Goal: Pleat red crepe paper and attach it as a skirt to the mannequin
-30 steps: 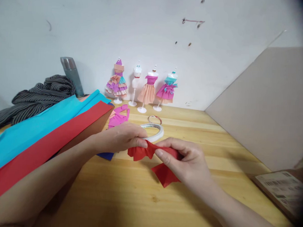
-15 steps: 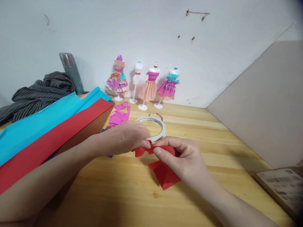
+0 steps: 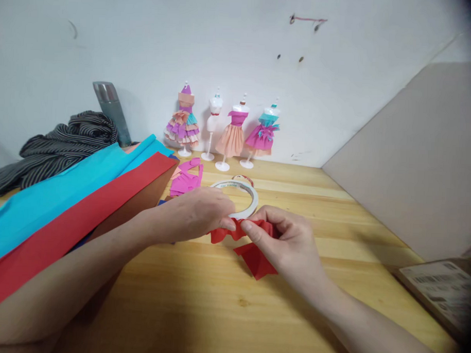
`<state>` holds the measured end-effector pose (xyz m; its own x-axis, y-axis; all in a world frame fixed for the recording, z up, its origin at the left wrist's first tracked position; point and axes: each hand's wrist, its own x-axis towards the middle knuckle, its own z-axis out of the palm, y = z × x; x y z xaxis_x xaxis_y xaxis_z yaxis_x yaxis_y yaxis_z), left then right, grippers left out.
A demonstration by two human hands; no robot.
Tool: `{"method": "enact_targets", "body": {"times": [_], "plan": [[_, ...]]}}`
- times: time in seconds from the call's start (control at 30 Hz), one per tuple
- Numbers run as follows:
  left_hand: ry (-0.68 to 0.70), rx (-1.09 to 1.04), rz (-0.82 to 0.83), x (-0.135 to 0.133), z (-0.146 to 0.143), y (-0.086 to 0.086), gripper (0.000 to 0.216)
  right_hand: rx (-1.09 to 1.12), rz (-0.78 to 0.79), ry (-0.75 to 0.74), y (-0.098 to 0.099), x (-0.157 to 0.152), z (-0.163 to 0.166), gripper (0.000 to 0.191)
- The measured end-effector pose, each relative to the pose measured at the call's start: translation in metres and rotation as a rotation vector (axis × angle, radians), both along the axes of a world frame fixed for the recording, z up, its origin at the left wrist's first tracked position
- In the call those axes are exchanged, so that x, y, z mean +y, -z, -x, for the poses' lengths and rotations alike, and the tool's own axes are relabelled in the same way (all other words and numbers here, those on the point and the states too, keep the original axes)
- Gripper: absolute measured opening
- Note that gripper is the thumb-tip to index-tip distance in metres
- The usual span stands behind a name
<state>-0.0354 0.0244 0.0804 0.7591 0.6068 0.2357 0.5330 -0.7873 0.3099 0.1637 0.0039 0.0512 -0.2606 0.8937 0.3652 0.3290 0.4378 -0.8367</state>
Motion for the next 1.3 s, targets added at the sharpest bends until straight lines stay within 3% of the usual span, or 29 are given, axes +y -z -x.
{"method": "enact_targets", "body": {"times": [0.17,0.33,0.5,0.7,1.0,1.3], "plan": [[0.043,-0.022,-0.041,0.003,0.0,0.008,0.047,-0.021,-0.01,-0.001,0.0,-0.005,0.001,0.026],[-0.007,0.035,-0.08,0.001,-0.001,0.007,0.04,-0.043,0.005,-0.06,-0.004,-0.008,0.0,0.021],[0.02,0.003,-0.057,0.002,0.0,0.005,0.039,-0.121,-0.111,-0.047,-0.011,-0.009,-0.003,0.009],[-0.026,0.069,-0.079,0.0,-0.002,0.002,0.036,-0.149,-0.183,-0.043,-0.007,-0.007,-0.004,0.013],[0.011,0.047,-0.101,0.002,0.0,0.01,0.045,-0.134,-0.241,-0.04,-0.001,-0.004,-0.002,0.018],[-0.029,0.149,-0.059,-0.002,-0.004,0.001,0.039,-0.144,-0.169,-0.02,-0.002,-0.005,0.0,0.02]]}}
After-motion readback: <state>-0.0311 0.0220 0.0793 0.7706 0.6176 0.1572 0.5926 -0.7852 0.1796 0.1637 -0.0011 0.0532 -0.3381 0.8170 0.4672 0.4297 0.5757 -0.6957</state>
